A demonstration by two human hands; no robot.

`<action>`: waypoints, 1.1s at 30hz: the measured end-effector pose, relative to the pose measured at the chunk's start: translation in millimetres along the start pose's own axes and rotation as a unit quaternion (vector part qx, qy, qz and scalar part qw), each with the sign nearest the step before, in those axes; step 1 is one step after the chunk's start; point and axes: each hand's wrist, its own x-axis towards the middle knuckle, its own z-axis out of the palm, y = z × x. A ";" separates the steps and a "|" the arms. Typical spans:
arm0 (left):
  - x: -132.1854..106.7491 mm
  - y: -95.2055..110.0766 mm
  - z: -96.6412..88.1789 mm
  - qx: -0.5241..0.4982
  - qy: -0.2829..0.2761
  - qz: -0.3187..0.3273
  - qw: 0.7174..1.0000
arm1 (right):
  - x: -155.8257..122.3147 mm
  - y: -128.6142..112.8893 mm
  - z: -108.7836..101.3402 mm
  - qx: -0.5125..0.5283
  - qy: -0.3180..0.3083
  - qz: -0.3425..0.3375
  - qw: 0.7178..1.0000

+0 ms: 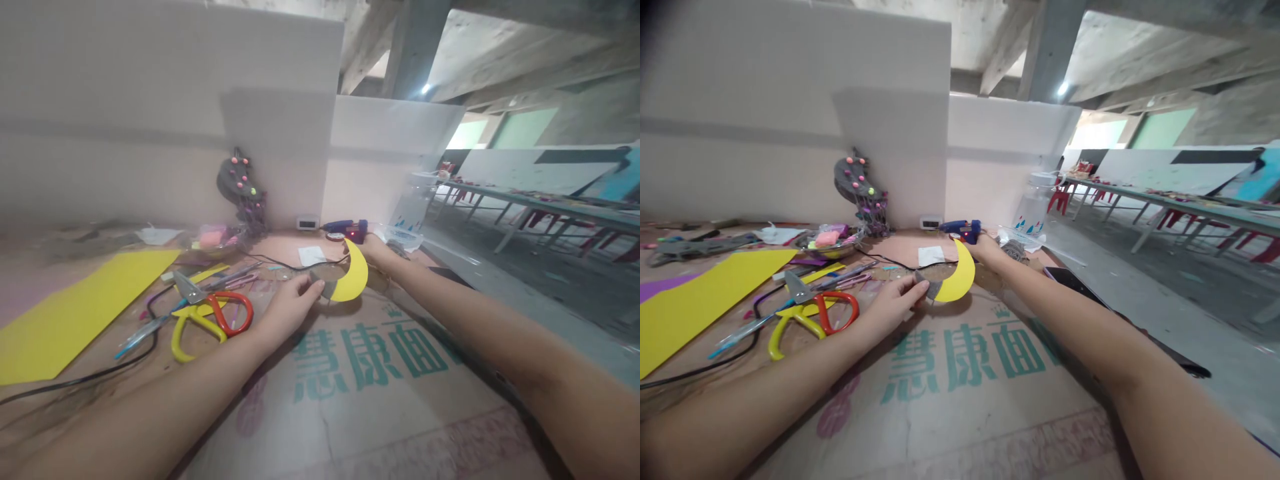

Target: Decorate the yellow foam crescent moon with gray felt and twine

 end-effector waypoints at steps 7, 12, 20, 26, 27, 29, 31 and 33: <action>-0.4 3.9 -3.5 0.033 0.071 -0.016 0.997 | -62.8 -16.4 -39.9 0.062 0.005 -0.008 0.998; -0.2 3.9 -5.1 0.014 0.072 -0.034 0.997 | -106.1 -19.2 -48.2 0.155 0.027 -0.044 0.987; 1.0 0.5 -7.1 0.018 0.059 -0.037 0.997 | -127.8 -4.7 -26.3 0.098 -0.078 -0.012 0.992; -0.4 7.0 -5.5 0.014 0.057 -0.038 0.998 | -131.1 1.5 -26.6 0.007 -0.111 -0.020 0.994; -1.1 8.9 -5.3 0.019 0.060 -0.038 0.997 | -131.6 -0.1 -26.9 0.018 -0.115 -0.021 0.993; -2.6 12.2 -5.3 0.024 0.066 -0.037 0.997 | -132.1 -4.3 -26.4 0.046 -0.124 -0.021 0.991; -4.0 14.5 -5.6 0.029 0.071 -0.040 0.996 | -132.2 -8.1 -25.0 0.065 -0.132 -0.022 0.989; -5.1 15.5 -6.1 0.033 0.072 -0.041 0.996 | -131.9 -9.6 -23.4 0.066 -0.139 -0.021 0.988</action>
